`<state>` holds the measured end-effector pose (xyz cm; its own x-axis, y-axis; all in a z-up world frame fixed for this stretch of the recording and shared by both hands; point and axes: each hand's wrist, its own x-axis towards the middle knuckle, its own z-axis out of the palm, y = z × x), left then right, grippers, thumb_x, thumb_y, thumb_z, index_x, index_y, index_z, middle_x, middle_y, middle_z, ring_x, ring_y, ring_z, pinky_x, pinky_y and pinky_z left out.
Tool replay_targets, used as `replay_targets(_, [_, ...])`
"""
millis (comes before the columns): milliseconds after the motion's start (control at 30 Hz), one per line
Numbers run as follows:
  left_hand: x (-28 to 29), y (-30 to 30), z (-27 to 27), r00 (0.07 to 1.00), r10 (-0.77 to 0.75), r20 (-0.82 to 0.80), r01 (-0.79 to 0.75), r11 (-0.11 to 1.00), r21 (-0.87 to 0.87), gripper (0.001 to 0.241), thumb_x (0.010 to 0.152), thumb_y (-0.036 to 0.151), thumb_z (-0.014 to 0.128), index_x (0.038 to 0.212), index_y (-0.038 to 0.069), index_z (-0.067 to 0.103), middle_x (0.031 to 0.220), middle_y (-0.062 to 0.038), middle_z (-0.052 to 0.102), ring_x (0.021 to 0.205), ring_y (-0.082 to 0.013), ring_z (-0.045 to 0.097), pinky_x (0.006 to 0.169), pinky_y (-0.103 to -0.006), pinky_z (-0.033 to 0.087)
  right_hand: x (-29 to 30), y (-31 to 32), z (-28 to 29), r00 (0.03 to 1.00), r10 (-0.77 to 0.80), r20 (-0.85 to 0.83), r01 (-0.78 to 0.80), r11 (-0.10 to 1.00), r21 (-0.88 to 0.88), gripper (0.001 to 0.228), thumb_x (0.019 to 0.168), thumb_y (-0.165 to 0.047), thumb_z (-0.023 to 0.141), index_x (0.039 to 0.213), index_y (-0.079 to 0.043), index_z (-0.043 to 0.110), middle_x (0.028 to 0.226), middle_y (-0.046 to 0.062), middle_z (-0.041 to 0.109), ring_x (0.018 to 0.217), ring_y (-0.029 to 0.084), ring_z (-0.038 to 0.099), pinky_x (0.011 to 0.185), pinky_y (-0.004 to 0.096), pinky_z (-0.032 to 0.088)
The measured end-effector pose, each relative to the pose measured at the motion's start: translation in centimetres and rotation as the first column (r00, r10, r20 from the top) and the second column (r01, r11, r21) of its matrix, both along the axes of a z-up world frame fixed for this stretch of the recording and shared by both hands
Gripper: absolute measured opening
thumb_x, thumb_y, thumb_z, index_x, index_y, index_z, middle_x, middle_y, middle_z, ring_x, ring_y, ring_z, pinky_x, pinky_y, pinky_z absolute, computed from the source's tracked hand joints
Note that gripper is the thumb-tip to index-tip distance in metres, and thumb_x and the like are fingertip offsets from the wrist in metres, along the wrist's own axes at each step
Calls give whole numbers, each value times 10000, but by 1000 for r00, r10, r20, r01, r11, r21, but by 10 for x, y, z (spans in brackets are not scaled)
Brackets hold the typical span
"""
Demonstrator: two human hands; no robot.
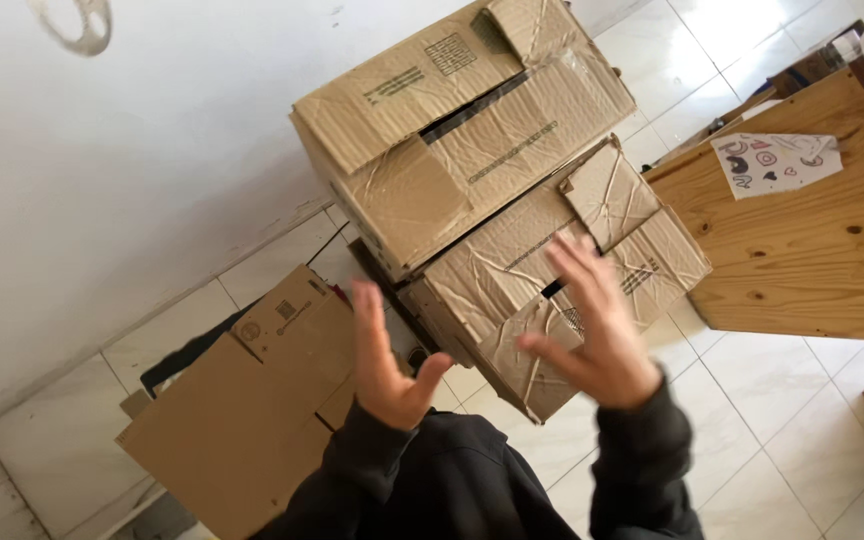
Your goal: The person folds several cardboard boxes by hand and stacks them on top of each other.
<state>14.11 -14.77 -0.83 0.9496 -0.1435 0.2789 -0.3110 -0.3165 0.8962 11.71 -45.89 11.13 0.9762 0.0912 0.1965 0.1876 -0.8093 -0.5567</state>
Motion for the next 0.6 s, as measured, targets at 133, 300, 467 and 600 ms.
replay_targets(133, [-3, -7, 20, 966, -92, 241, 93, 996, 7, 1191, 1251, 844, 601, 2071, 103, 156, 2137, -370, 52, 2036, -583, 134, 1680, -774, 197, -19, 71, 12, 987, 163, -5, -157, 958, 240, 1159, 1178, -797, 628, 1979, -8, 348, 2106, 321, 276, 2003, 523, 201, 1629, 750, 187])
replay_targets(300, [-24, -8, 19, 849, -86, 522, 111, 994, -17, 1091, 1247, 942, 405, 1852, 56, 604, 1925, -453, 496, 1849, -643, 528, 1579, -773, 445, -31, 169, -5, 858, 492, 150, -339, 323, 884, 1111, 1453, -807, 426, 2009, 54, -2, 2135, 339, -128, 2045, 519, -82, 1723, 754, 24])
replay_targets(467, [-5, 70, 37, 619, -395, 679, -12, 859, 511, 1101, 1303, 928, 163, 1904, 105, 581, 1952, -192, 597, 1850, -397, 511, 1520, -733, 275, -4, 259, -89, 916, 271, 295, -22, -701, 712, 1328, 1252, -1028, 238, 2067, 17, 163, 2097, 329, 261, 1984, 495, 232, 1656, 657, 197])
replay_targets(600, [2, 124, -31, 813, -193, 549, 16, 951, 310, 1057, 1094, 1025, 529, 1580, 139, 839, 1659, -201, 825, 1590, -433, 796, 1443, -686, 388, 16, 321, -122, 879, 437, 191, 107, -572, 813, 1372, 1184, -1067, 221, 1975, 26, 467, 2080, 277, 406, 1937, 407, 400, 1638, 588, 309])
